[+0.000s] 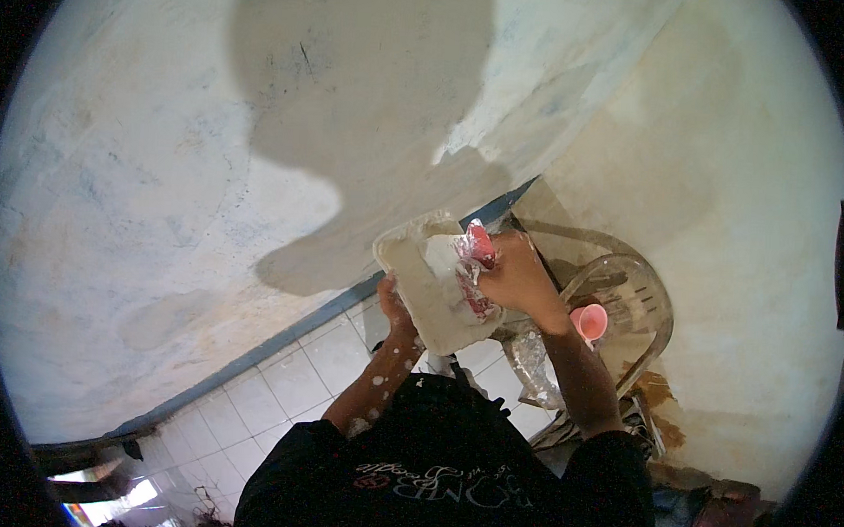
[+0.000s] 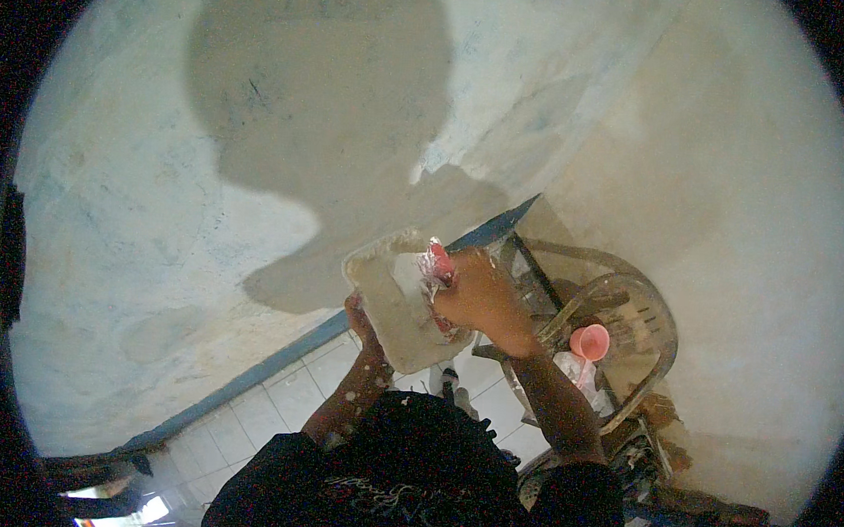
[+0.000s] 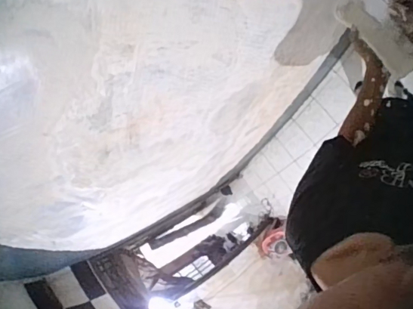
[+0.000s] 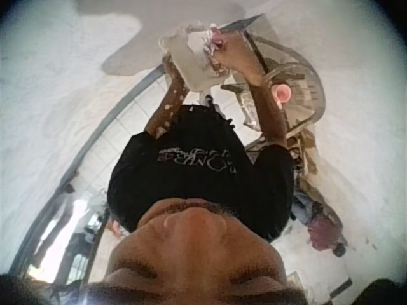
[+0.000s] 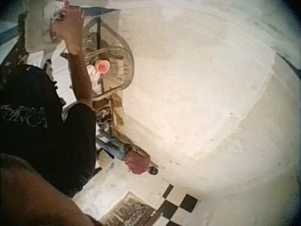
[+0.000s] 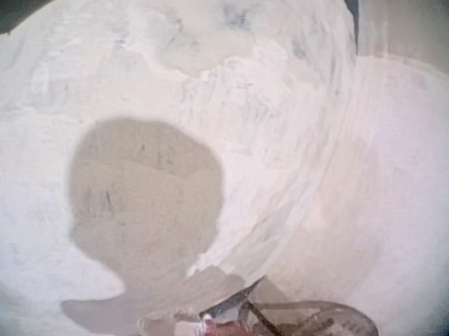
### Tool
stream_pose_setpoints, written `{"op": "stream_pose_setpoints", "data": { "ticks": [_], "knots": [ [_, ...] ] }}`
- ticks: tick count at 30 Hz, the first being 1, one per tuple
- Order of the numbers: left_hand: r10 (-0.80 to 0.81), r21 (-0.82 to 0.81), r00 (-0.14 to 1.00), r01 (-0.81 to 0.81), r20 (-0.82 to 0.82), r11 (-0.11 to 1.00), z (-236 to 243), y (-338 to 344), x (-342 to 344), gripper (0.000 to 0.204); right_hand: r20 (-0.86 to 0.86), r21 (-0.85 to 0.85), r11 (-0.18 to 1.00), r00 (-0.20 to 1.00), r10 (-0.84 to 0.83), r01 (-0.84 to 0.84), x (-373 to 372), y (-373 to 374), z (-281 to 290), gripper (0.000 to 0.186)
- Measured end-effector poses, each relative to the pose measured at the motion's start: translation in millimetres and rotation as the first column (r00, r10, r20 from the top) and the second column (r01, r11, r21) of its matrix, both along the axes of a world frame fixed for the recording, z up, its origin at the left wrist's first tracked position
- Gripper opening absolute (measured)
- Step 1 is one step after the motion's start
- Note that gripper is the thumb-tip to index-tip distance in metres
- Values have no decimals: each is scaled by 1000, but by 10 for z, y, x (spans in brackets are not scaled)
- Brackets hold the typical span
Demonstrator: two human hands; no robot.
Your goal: The person applies plaster to a wall using a putty knife, scooping the material from a small tray and smoothing it onto the surface.
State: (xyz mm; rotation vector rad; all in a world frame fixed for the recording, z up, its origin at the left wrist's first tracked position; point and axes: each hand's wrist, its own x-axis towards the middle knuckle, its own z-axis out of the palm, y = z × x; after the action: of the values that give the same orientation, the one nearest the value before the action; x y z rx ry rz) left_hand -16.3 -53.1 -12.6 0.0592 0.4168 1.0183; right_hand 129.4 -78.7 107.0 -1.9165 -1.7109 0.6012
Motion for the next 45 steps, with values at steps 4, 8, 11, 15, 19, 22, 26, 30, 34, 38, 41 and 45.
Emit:
{"op": "stream_pose_setpoints", "data": {
  "ticks": [4, 8, 11, 15, 19, 22, 26, 30, 34, 38, 41, 45],
  "knots": [
    [16, -13, 1000, -16, 2, 1000, 15, -23, -15, 71, -37, -128, 987, 994, -105, 100, -7, 68, 131, 20],
    [-21, -74, 1000, 19, -20, 997, -92, -10, 11, 72, -105, 75, 996, 993, 61, -53, 12, 28, -142, 14],
    [4, -27, 1000, -4, -16, 1000, -78, -15, 21, 72, 200, 238, 971, 979, -27, -22, 11, 3, -219, 15],
    [-41, 1, 997, 41, 69, 999, -41, -26, 1, 71, -2, -40, 998, 999, -41, 41, -12, 29, -114, 25],
    [-3, -11, 1000, 2, -28, 1000, -24, -15, 12, 71, 114, -101, 994, 993, -37, 49, -72, -12, -114, 34],
    [16, -22, 999, -16, 29, 1000, -54, -10, -20, 71, 115, -162, 981, 989, -93, 111, -97, 39, 136, 33],
    [-8, -15, 1000, 8, -1, 1000, -5, -25, -8, 70, -69, 49, 998, 997, -25, 28, -73, 11, -210, 14],
    [-19, -23, 999, 20, 26, 1000, 39, -34, -44, 70, 78, 132, 991, 996, -38, 27, -69, -16, -118, 15],
    [16, -26, 999, -18, -50, 1000, -138, -15, -55, 71, -48, -64, 998, 999, 10, -13, -84, 8, -110, 16],
    [7, 11, 1000, -7, 14, 1000, 13, 1, -69, 71, 48, 39, 999, 999, 14, -15, -66, -25, -101, 16],
    [26, -45, 999, -25, 21, 999, 8, 5, -47, 71, 59, 217, 976, 997, -48, 34, -131, -24, -135, 16],
    [45, -40, 999, -44, 29, 998, -67, 24, -71, 70, 85, 52, 998, 996, -37, 32, -147, -23, -59, 17]
  ]
}}
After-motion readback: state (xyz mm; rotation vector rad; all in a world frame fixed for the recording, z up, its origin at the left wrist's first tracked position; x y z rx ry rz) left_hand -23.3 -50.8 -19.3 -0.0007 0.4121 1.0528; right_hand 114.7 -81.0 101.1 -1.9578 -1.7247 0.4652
